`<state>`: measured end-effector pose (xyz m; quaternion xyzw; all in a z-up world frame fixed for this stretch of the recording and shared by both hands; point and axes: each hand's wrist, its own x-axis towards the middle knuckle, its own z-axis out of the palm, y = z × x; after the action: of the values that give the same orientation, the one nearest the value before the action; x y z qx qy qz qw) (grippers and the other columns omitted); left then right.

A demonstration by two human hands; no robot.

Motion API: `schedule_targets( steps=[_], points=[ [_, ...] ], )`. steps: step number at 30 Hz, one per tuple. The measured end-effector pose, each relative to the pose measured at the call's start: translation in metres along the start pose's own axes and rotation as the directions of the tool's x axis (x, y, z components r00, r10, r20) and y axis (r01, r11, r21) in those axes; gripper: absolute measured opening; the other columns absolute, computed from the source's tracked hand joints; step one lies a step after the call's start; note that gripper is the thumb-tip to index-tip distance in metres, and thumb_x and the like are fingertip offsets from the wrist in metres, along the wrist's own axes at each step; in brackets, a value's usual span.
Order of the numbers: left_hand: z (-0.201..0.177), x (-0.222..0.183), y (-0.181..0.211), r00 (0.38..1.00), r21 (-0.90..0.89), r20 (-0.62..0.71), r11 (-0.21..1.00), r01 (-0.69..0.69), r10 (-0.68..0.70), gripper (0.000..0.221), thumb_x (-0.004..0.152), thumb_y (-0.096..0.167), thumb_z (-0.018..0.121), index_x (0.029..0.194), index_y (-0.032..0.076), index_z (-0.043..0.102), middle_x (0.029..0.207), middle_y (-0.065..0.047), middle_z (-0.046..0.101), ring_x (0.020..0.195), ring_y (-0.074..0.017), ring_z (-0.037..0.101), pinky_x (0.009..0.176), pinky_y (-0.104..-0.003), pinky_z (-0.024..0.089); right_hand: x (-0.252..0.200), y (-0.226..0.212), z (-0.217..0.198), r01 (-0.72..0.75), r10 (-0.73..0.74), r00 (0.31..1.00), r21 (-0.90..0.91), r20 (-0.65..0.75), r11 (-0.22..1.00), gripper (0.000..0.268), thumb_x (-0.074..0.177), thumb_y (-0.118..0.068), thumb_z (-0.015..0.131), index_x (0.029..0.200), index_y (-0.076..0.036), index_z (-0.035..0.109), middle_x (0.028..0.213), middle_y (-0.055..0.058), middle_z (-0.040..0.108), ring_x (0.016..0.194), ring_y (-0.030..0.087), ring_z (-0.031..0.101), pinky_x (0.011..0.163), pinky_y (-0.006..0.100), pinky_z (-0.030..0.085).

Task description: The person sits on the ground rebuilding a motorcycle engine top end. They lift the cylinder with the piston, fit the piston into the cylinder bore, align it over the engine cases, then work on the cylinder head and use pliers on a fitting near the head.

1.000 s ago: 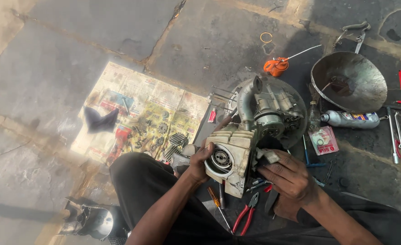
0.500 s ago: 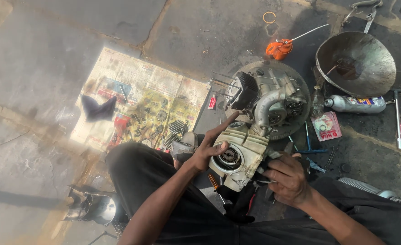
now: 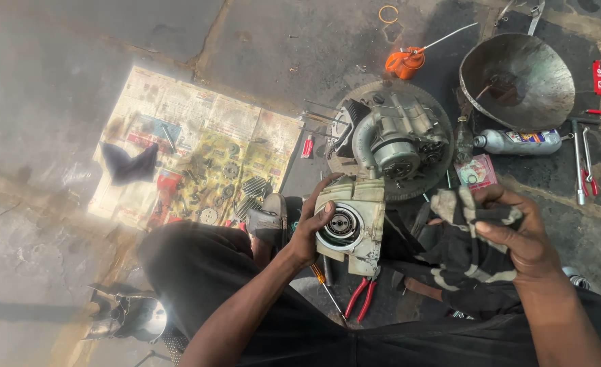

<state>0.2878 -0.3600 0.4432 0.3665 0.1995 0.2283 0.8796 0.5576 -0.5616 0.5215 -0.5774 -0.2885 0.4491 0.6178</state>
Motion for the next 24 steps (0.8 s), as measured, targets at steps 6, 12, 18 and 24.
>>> schedule_targets(
  steps=[6, 12, 18, 24],
  points=[
    [0.010, 0.009, -0.005, 0.994, 0.176, -0.051, 0.981, -0.082, 0.092, 0.087, 0.087, 0.050, 0.071, 0.156, 0.012, 0.034, 0.145, -0.020, 0.053, 0.135, -0.0300, 0.052, 0.114, -0.044, 0.042, -0.010, -0.018, 0.056, 0.286, -0.303, 0.953, -0.332, 0.000, 0.899, 0.033, 0.080, 0.001, 0.077, 0.112, 0.002, 0.071, 0.108, 0.015, 0.070, 0.100, 0.020, 0.072, 0.086, 0.029, 0.060],
    [0.036, 0.011, -0.009, 0.974, 0.581, -0.132, 0.811, -0.073, 0.182, 0.091, 0.081, 0.062, 0.069, 0.154, 0.015, 0.042, 0.143, -0.022, 0.045, 0.138, -0.0385, 0.046, 0.112, -0.052, 0.040, -0.007, 0.003, 0.136, 0.405, -0.394, 0.857, -0.907, 0.332, 0.115, 0.056, 0.059, -0.001, 0.081, 0.114, -0.002, 0.075, 0.113, 0.009, 0.069, 0.104, 0.027, 0.065, 0.083, 0.039, 0.058],
    [0.041, 0.018, -0.008, 0.966, 0.604, -0.225, 0.796, 0.034, 0.130, 0.093, 0.077, 0.070, 0.069, 0.152, 0.019, 0.045, 0.131, -0.019, 0.044, 0.132, -0.0405, 0.046, 0.105, -0.053, 0.045, 0.009, 0.012, 0.128, 0.537, -0.154, 0.834, -0.844, 0.529, 0.009, 0.058, 0.056, -0.001, 0.079, 0.113, -0.008, 0.075, 0.121, 0.006, 0.069, 0.117, 0.028, 0.058, 0.101, 0.044, 0.046],
    [0.037, 0.019, -0.010, 0.953, 0.699, -0.262, 0.711, 0.078, 0.153, 0.097, 0.072, 0.072, 0.071, 0.150, 0.019, 0.046, 0.123, -0.019, 0.045, 0.122, -0.0394, 0.051, 0.100, -0.053, 0.049, 0.018, 0.022, 0.100, 0.687, -0.103, 0.714, -0.722, 0.692, -0.085, 0.049, 0.066, 0.002, 0.077, 0.112, -0.014, 0.076, 0.117, -0.001, 0.070, 0.120, 0.021, 0.059, 0.107, 0.045, 0.044]
  ],
)
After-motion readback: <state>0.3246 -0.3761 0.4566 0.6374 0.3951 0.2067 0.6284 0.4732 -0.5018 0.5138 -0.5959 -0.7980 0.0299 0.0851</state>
